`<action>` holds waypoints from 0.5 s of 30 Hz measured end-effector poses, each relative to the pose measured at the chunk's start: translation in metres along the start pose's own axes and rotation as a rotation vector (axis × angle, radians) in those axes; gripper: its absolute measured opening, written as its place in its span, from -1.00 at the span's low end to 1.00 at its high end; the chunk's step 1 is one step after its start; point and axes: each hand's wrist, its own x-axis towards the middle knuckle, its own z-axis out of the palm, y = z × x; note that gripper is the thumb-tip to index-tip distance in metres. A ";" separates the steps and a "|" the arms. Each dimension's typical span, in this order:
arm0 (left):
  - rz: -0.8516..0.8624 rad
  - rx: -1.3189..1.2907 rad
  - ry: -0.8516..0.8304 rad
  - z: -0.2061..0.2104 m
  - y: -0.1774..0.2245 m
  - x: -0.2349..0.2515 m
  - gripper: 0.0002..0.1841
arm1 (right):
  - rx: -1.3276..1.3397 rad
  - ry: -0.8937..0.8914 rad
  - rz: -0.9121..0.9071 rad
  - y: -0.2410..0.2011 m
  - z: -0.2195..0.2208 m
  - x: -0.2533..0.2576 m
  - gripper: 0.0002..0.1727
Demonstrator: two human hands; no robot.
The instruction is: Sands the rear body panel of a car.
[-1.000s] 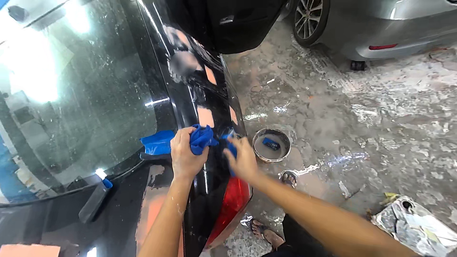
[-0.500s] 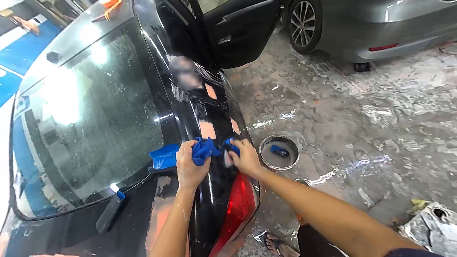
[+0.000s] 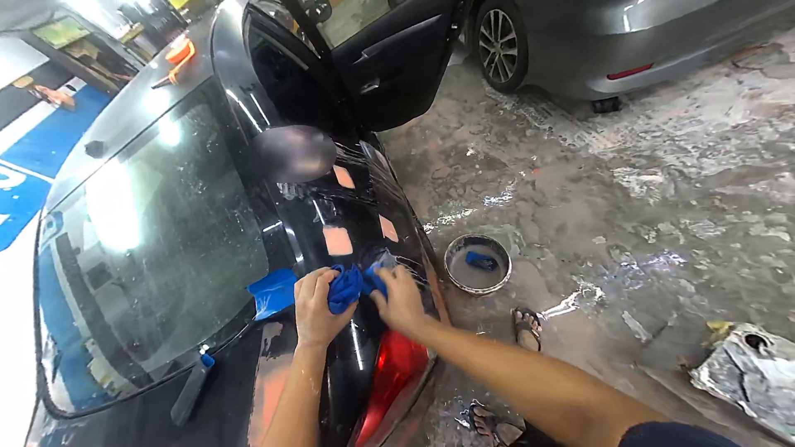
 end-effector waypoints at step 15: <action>-0.388 -0.329 -0.205 -0.081 0.108 -0.091 0.27 | 0.382 -0.041 -0.215 -0.026 -0.073 -0.057 -0.13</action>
